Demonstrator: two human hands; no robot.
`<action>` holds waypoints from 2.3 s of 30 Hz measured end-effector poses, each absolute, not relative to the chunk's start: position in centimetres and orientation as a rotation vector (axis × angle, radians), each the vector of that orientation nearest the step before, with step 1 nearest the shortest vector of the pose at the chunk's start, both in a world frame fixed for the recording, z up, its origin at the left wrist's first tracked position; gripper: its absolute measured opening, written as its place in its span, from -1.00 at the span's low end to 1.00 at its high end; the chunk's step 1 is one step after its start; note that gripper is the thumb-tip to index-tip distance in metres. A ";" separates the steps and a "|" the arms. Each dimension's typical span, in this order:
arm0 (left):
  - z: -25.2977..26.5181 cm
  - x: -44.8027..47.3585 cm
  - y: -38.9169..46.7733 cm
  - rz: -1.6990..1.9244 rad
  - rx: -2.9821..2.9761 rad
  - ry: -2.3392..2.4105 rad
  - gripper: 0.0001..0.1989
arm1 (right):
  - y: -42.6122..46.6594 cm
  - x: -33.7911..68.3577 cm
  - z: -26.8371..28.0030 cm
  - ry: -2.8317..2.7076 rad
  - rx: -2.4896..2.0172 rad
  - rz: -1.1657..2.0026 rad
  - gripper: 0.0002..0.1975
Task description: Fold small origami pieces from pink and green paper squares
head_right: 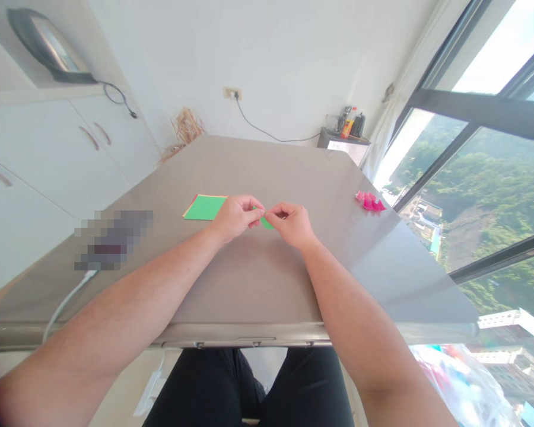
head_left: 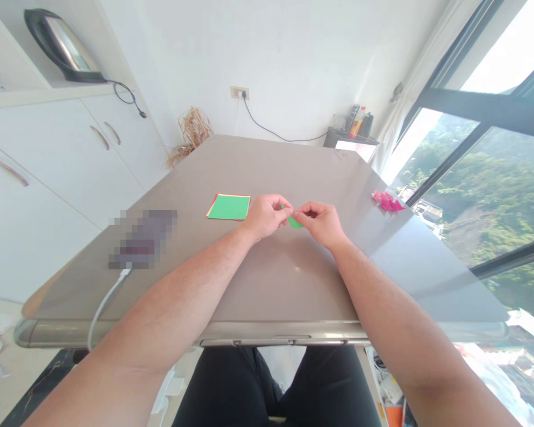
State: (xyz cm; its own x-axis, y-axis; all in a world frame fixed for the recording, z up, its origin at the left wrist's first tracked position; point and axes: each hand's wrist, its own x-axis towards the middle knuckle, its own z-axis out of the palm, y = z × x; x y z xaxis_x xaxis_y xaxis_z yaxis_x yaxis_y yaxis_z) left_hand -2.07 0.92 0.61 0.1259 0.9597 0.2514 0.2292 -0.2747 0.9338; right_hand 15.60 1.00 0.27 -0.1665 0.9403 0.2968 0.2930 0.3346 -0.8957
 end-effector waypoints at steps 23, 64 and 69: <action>0.3 -2.2 1.1 1.229 1.708 1.231 -0.76 | 1.3 16.1 0.4 -1.627 -1.113 0.908 -0.79; 0.7 -2.4 1.2 1.355 1.508 1.169 -0.77 | 1.1 16.4 0.8 -1.574 -1.072 0.955 -0.80; 0.7 -2.4 1.2 1.372 1.489 1.146 -0.77 | 1.3 16.6 0.7 -1.558 -1.054 0.967 -0.81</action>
